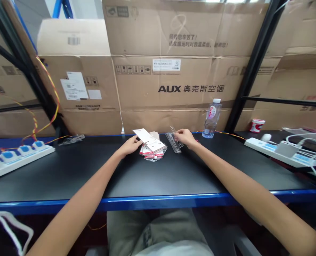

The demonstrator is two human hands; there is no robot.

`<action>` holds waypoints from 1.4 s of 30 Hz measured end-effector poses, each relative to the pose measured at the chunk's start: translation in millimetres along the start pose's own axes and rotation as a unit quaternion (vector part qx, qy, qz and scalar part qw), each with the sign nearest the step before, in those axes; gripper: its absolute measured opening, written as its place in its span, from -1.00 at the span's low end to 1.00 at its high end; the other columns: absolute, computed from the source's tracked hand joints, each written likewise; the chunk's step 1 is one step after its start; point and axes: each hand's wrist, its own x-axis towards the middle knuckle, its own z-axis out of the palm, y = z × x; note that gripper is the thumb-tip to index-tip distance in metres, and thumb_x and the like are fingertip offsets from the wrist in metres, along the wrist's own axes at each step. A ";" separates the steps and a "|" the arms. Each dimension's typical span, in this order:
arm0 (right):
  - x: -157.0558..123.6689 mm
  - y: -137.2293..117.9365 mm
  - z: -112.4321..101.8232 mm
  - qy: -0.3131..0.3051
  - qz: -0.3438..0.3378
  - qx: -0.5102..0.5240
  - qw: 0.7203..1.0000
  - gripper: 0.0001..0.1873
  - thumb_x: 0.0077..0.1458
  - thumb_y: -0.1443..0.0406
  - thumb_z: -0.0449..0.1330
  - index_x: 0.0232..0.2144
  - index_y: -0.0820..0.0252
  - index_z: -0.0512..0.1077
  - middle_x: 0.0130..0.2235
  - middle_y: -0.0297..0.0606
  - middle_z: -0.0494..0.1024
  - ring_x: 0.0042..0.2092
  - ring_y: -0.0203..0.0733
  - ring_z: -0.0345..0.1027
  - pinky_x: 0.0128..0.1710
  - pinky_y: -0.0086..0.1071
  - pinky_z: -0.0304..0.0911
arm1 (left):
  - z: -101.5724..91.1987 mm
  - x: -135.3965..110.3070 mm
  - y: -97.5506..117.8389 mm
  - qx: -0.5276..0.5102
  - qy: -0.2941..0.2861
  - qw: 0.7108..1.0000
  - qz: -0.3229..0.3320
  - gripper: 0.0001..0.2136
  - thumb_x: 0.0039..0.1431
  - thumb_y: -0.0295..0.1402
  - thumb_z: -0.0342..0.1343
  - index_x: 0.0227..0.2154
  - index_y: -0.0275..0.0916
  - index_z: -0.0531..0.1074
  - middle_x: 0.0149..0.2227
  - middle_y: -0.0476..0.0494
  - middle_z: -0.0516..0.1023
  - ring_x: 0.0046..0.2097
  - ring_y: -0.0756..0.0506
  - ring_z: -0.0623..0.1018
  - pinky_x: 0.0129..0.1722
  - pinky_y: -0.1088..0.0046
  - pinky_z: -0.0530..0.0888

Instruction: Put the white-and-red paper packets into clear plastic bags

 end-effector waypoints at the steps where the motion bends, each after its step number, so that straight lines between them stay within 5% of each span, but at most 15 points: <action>1: -0.7 -0.6 -0.1 0.004 -0.006 -0.050 0.999 -0.82 0.00 0.24 0.26 -0.41 0.28 0.49 -0.40 -0.14 0.60 -0.29 -0.12 0.51 -0.30 -0.41 0.34 | 0.6 1.1 -0.5 0.009 0.000 1.000 0.003 -0.48 0.02 -0.09 0.21 0.01 -0.27 0.46 -0.40 -0.11 0.56 -0.39 -0.12 0.49 -0.34 0.40 0.34; 5: -4.4 -5.6 0.1 -0.009 -0.053 -0.241 0.969 -0.70 0.07 0.19 0.20 -0.28 0.35 0.54 -0.22 -0.01 0.62 -0.09 -0.01 0.47 -0.14 -0.39 0.28 | 1.7 5.9 -1.5 0.076 0.034 0.996 0.014 -0.60 -0.02 -0.10 0.22 -0.17 -0.27 0.53 -0.44 -0.13 0.54 -0.38 -0.15 0.48 -0.37 0.39 0.32; 11: -9.8 -7.8 3.8 -0.096 -0.073 -0.319 0.940 -0.60 0.00 0.18 0.26 -0.13 0.30 0.55 -0.09 -0.04 0.60 -0.01 0.01 0.44 -0.08 -0.40 0.26 | 4.0 8.9 -7.4 0.107 0.050 0.992 0.042 -0.62 -0.05 -0.09 0.22 -0.23 -0.25 0.53 -0.33 -0.19 0.56 -0.29 -0.18 0.51 -0.27 0.38 0.37; 18: -13.8 -6.1 11.5 -0.102 -0.107 -0.356 0.923 -0.64 0.00 0.25 0.21 -0.16 0.28 0.58 -0.14 -0.06 0.61 -0.08 -0.03 0.47 -0.13 -0.41 0.25 | 6.6 3.5 -9.7 0.086 -0.003 0.995 0.055 -0.34 -0.10 -0.12 0.28 0.10 -0.26 0.40 -0.07 -0.24 0.53 -0.12 -0.21 0.51 -0.11 0.34 0.41; 28: -23.9 -21.7 18.4 -0.077 -0.081 -0.412 0.904 -0.74 0.02 0.26 0.20 -0.26 0.25 0.59 -0.20 0.01 0.60 -0.10 0.04 0.48 -0.17 -0.35 0.27 | 5.8 3.6 -9.6 0.050 -0.012 0.997 0.052 -0.50 -0.12 -0.19 0.28 -0.05 -0.23 0.50 -0.03 -0.26 0.55 -0.04 -0.25 0.50 0.00 0.25 0.39; 35: -20.4 -24.7 17.6 -0.070 -0.071 -0.420 0.902 -0.62 -0.08 0.24 0.27 -0.17 0.29 0.55 -0.12 0.05 0.57 -0.08 0.07 0.47 -0.16 -0.32 0.29 | 4.7 3.9 -7.1 0.081 -0.013 0.994 0.076 -0.66 -0.11 -0.18 0.27 -0.26 -0.22 0.54 -0.10 -0.26 0.56 -0.07 -0.28 0.51 -0.05 0.24 0.41; 42: -23.5 -21.9 22.3 -0.054 -0.066 -0.438 0.895 -0.72 0.05 0.25 0.17 -0.23 0.27 0.56 -0.14 0.09 0.57 -0.11 0.10 0.48 -0.16 -0.26 0.30 | 4.8 4.1 -7.2 0.097 -0.014 0.992 0.081 -0.65 -0.09 -0.15 0.24 -0.24 -0.24 0.53 -0.09 -0.28 0.55 -0.08 -0.28 0.50 -0.04 0.23 0.40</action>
